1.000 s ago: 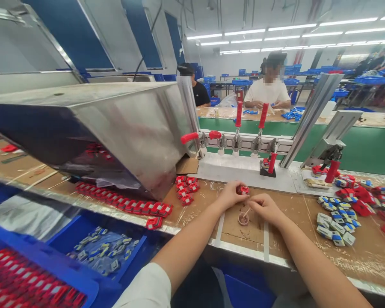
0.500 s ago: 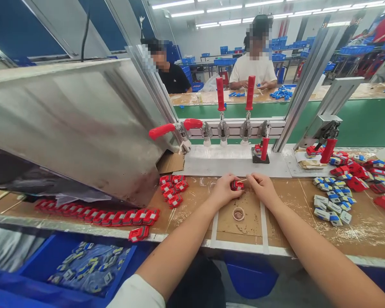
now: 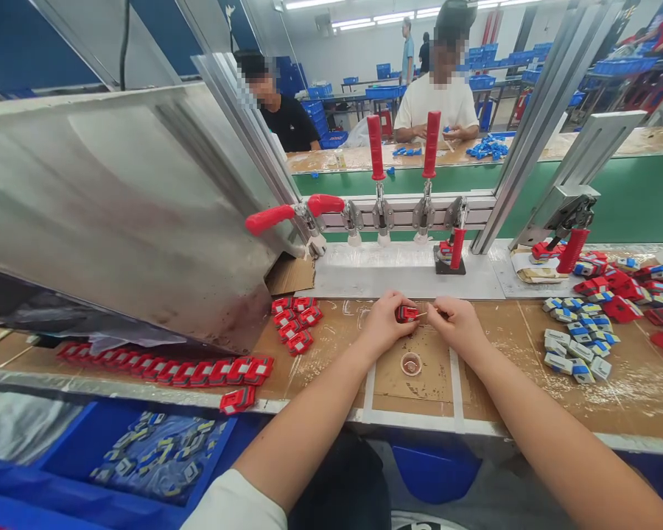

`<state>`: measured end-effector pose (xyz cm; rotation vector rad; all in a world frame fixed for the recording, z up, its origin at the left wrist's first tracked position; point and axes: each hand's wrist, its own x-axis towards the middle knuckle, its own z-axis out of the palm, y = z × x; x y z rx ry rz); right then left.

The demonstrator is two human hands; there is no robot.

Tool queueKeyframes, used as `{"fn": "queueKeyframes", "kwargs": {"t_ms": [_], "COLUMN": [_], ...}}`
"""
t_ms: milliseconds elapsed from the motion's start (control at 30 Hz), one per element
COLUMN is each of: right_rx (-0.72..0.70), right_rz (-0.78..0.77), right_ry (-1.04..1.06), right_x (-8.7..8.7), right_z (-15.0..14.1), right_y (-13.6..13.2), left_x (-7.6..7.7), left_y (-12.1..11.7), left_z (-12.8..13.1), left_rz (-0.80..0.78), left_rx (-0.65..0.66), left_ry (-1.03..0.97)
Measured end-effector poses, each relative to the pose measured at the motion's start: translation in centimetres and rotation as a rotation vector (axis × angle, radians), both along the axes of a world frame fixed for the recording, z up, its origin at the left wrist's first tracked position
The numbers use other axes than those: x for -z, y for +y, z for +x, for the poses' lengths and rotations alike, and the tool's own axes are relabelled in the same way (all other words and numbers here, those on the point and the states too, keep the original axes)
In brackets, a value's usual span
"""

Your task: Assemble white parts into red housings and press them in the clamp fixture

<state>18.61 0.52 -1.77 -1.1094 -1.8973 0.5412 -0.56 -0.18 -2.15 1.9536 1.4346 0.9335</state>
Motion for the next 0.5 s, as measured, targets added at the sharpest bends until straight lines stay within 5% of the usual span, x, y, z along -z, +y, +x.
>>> {"fn": "queueKeyframes", "kwargs": {"t_ms": [233, 500], "right_rx": [-0.037, -0.637], "right_rz": [-0.170, -0.222], "right_ry": [0.167, -0.110], "right_x": [-0.4, -1.3], "right_z": [-0.4, -0.1], "right_y": [0.1, -2.0], "left_x": [0.1, 0.2], "left_y": [0.1, 0.1], "left_z": [0.0, -0.1], "left_rz": [-0.015, -0.014], "left_rx": [0.024, 0.045], "left_ry": [-0.036, -0.067]}}
